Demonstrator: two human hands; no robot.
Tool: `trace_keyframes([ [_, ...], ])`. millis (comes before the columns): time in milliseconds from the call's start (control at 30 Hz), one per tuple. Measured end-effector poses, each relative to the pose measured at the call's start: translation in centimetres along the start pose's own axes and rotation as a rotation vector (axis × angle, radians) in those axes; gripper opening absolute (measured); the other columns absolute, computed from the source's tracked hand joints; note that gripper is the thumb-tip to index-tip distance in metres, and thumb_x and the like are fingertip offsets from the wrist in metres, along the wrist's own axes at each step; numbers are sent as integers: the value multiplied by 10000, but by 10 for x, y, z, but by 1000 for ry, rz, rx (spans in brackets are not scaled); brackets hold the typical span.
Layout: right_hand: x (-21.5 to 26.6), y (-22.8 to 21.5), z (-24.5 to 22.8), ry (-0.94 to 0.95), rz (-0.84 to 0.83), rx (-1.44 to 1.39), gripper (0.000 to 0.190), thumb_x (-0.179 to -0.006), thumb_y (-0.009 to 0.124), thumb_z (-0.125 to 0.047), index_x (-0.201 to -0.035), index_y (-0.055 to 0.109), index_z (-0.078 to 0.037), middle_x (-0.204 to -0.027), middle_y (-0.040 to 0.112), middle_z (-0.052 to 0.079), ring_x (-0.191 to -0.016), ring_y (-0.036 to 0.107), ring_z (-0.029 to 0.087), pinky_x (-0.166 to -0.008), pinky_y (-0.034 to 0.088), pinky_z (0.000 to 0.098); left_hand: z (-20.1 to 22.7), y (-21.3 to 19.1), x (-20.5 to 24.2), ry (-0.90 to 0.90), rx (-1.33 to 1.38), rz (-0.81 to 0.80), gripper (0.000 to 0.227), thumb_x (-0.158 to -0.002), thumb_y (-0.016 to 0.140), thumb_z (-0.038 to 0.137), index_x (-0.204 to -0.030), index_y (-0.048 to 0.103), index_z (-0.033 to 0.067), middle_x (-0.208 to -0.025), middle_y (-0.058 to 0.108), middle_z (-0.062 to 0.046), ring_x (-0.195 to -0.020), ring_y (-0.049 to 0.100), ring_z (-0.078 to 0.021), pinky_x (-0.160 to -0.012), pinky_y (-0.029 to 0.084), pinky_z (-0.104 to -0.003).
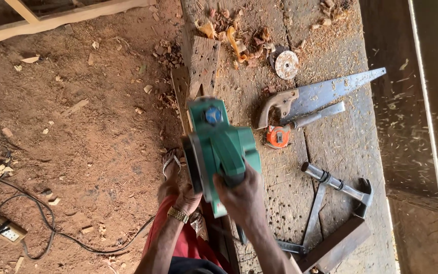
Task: The person marks wooden frame pieces with a pen and a square ruler, then uses an electric planer to smooth the edges of the wood. They repeatedly fit the pieces into a larger wooden structure to check alignment.
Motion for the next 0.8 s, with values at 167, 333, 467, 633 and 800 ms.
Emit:
trace_keyframes([
  [167,-59,-5,-52,-218,53,41,212,-823,786,-176,-954,681,-47,-699,697,-7,-559,620,110,-507,537,318,41,27,6,138,-189,-29,420,-946,778,206,-1276,647,-18,-1517,603,-130,-1386,543,-267,-1192,440,-466],
  [333,15,-84,-60,-122,86,-117,228,-876,798,-132,-1060,701,-40,-675,652,9,-538,564,104,-465,443,284,127,114,53,299,-661,-116,1069,-772,839,439,-1567,269,7,-1582,358,-269,-1463,368,-410,-1183,301,-555],
  [467,99,-124,-11,35,227,-251,268,-826,776,-78,-1057,674,11,-602,602,32,-432,504,102,-387,356,279,97,144,54,629,-1172,176,1011,-737,816,499,-1470,379,-44,-1401,507,-281,-1284,503,-428,-1075,424,-579],
  [633,150,-123,70,257,292,-335,245,-821,771,-89,-1017,676,24,-588,596,57,-415,518,138,-388,376,300,128,124,69,807,-1145,414,855,-763,799,491,-1367,458,-10,-1241,606,-219,-1106,614,-348,-938,550,-518],
  [800,167,-103,125,440,251,-374,250,-838,781,-135,-975,657,33,-573,580,68,-433,522,156,-402,371,315,209,46,96,914,-755,345,670,-914,762,451,-1298,435,10,-1162,619,-165,-965,665,-259,-800,652,-406],
])
Point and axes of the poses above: each hand's wrist, its own x-axis away from the middle knuckle, its own y-axis out of the palm, z = x × y, the point moved 6 cm from there along -x, towards the middle knuckle
